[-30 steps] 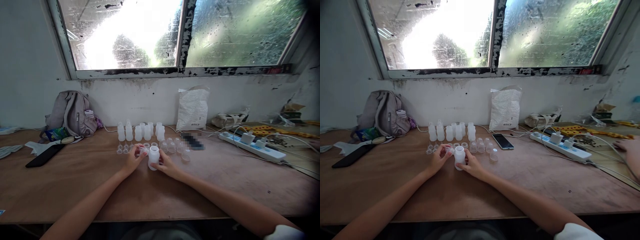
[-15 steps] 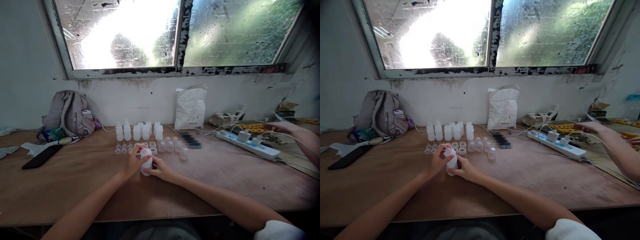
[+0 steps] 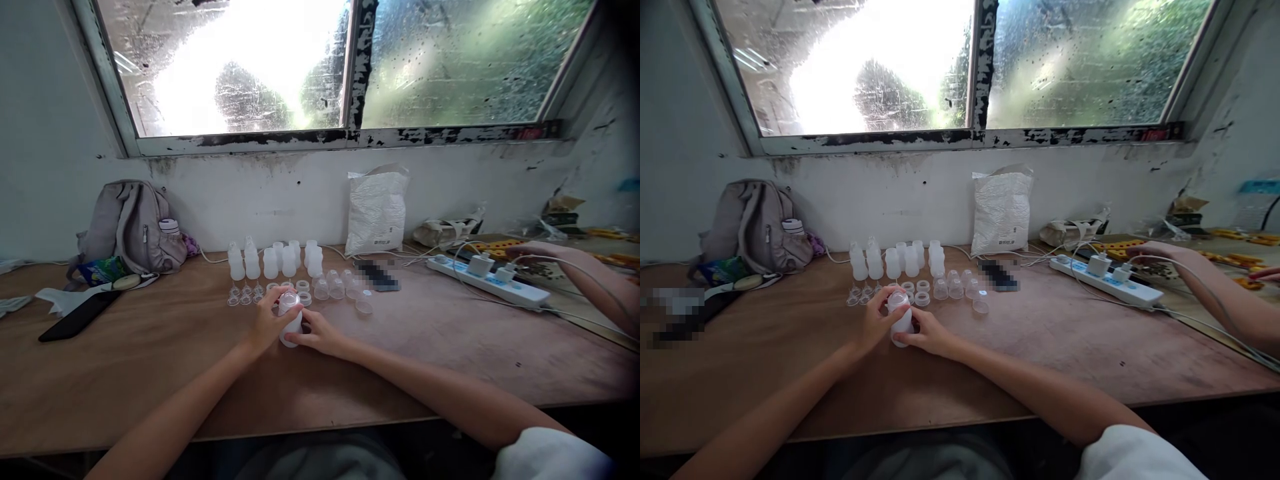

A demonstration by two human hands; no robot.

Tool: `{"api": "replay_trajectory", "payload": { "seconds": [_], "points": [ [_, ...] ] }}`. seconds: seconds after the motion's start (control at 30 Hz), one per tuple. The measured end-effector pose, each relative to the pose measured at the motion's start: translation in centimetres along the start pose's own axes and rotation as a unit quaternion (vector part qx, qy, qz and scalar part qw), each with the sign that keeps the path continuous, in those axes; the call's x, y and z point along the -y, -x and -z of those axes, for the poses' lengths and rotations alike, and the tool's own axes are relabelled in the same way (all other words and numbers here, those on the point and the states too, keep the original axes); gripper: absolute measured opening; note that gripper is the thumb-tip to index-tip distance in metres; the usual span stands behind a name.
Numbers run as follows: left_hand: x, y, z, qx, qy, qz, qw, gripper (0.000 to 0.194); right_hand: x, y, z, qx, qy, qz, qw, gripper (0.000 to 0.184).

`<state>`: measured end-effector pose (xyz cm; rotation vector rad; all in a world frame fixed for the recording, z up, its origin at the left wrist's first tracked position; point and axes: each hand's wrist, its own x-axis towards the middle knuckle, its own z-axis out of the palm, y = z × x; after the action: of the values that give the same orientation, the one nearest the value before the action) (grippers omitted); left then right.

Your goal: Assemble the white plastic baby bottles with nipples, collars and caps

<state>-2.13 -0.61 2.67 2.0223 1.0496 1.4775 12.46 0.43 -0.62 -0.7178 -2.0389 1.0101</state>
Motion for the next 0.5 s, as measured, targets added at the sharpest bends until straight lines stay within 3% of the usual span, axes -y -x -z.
{"api": "replay_trajectory", "payload": {
  "seconds": [0.23, 0.5],
  "points": [
    [1.3, 0.6, -0.2, -0.006, 0.061, 0.029, 0.998, 0.033, 0.1, 0.1, 0.2, 0.010, 0.015, 0.001, 1.000, 0.040],
    [0.8, 0.8, 0.5, 0.034, 0.065, -0.022, 0.997, 0.033, 0.1, 0.2, 0.3, 0.010, 0.021, 0.017, 1.000, 0.050]
  ]
}}
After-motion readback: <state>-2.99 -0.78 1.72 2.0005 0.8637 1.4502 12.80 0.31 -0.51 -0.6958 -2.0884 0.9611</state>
